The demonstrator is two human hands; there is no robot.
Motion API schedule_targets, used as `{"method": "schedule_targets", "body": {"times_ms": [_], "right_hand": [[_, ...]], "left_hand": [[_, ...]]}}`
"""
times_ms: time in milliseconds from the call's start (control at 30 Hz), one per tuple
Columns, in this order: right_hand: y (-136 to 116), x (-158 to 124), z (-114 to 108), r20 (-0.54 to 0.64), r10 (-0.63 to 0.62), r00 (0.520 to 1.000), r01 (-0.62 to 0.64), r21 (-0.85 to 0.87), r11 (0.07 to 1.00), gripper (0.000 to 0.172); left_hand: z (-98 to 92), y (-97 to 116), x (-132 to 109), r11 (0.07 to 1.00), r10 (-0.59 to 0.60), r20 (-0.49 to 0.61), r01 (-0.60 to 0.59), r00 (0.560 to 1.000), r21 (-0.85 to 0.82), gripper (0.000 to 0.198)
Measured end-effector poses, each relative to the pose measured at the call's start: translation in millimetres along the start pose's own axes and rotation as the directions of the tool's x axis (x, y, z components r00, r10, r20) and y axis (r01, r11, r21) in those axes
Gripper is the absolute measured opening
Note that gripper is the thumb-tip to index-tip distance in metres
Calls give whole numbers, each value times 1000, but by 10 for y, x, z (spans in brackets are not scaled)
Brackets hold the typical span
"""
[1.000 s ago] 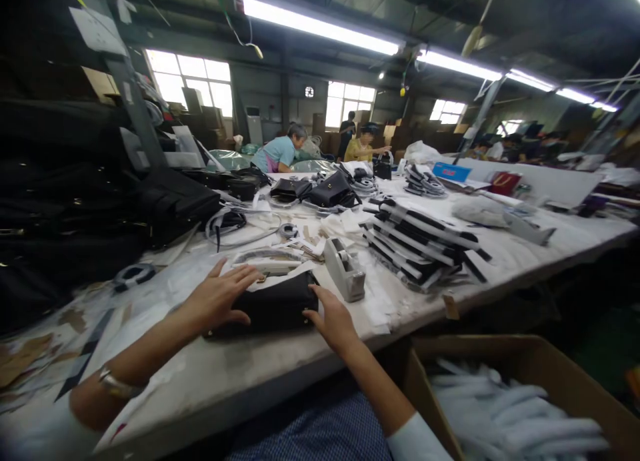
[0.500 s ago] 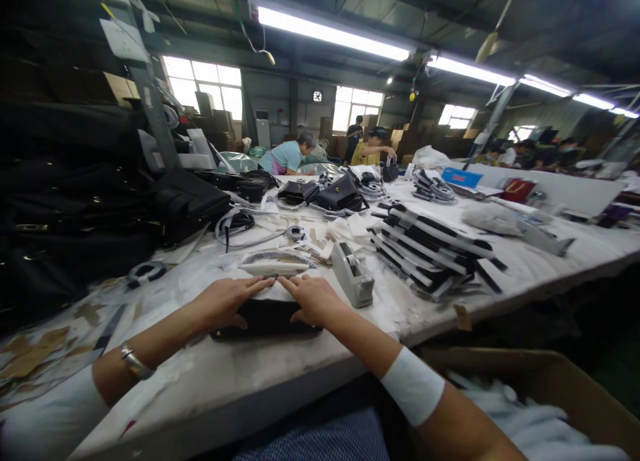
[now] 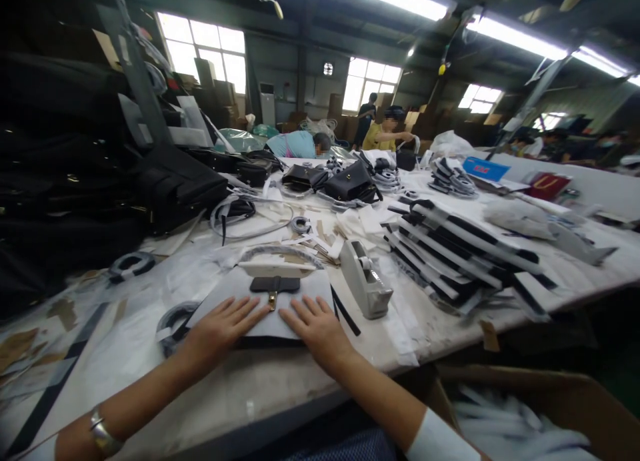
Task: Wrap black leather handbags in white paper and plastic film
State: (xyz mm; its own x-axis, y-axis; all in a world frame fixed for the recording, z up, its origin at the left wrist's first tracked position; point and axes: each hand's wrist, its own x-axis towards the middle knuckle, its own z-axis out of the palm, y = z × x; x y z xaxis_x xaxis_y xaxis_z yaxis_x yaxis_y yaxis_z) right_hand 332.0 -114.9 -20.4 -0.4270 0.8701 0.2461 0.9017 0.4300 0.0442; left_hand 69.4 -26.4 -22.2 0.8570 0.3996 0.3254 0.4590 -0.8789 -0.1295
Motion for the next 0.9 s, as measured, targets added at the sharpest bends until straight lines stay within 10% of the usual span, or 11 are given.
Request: {"method": "schedule_targets", "body": {"times_ms": [200,633,900], "right_hand": [[-109,-151,276,-41,14,999,-15,-23,1000,66],[-190,-441,-89,167,7,986,-61,321,945,90],[-144,-56,-454,317,95,944,-210,351,913,56]], "left_hand": [[270,134,-191,998,-50,-71,53,996,45,67],[117,588,-392,992,-110,30,108,993,61,70],[68,519,-227,986,-161,138,164,977,-13,78]]}}
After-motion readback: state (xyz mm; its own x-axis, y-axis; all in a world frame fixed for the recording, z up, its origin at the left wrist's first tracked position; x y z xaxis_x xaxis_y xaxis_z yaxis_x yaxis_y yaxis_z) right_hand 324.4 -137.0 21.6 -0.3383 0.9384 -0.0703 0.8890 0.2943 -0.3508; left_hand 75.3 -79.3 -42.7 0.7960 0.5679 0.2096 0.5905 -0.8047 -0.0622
